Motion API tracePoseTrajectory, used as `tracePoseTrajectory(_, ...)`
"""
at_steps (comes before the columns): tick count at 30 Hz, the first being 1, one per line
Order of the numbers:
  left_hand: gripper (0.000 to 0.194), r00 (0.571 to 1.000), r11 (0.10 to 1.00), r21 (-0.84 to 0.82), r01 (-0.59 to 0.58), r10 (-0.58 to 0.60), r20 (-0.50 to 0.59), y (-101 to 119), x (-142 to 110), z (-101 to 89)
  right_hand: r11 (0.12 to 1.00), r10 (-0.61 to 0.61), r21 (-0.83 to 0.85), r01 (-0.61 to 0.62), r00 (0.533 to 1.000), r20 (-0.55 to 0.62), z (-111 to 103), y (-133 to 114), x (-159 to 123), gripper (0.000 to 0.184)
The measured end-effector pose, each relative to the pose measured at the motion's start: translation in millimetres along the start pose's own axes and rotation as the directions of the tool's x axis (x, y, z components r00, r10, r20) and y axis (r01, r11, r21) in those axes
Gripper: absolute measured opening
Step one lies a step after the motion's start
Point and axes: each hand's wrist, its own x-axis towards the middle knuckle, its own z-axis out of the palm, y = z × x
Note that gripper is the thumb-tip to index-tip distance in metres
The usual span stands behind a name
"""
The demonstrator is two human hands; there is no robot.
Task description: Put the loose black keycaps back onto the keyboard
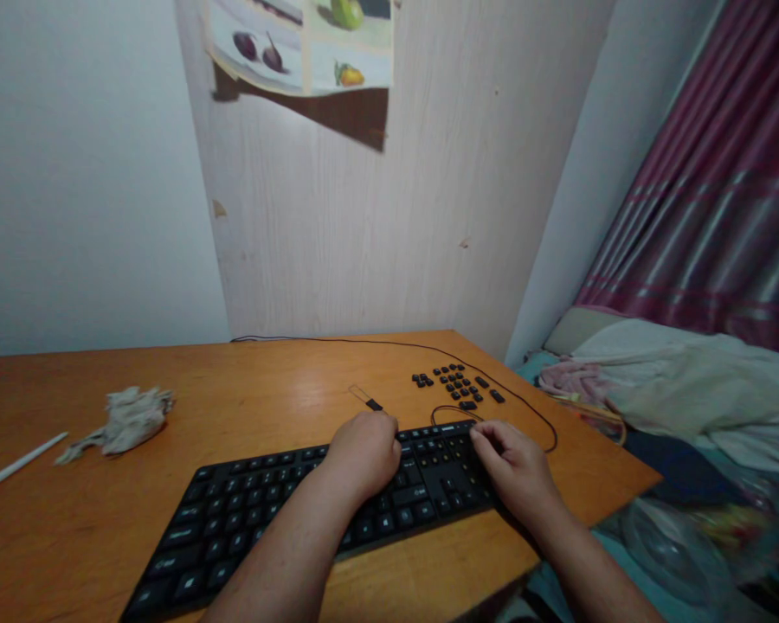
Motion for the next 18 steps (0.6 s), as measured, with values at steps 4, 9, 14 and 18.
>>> tracePoseTrajectory(4,0.029,1.0,1.0,0.005,0.007,-0.007,0.01,1.0,-0.4,-1.1,1.0,-0.003,-0.015,0.003,1.0,-0.009,0.5,0.5,0.2,0.025)
tracePoseTrajectory(9,0.027,1.0,1.0,0.01,0.003,-0.003,-0.007,0.7,0.2,-0.2,1.0,0.001,-0.006,-0.001,1.0,-0.008,0.9,-0.6,-0.7,0.024)
tracePoseTrajectory(14,0.028,1.0,1.0,0.002,-0.002,0.002,-0.025,-0.7,1.2,1.9,1.0,0.004,0.003,-0.004,1.0,-0.004,0.1,-3.1,-0.5,0.024)
tracePoseTrajectory(18,0.029,1.0,1.0,0.0,-0.004,0.004,-0.009,0.0,0.6,1.1,1.0,0.004,-0.001,-0.004,1.0,-0.003,0.2,-2.3,0.0,0.024)
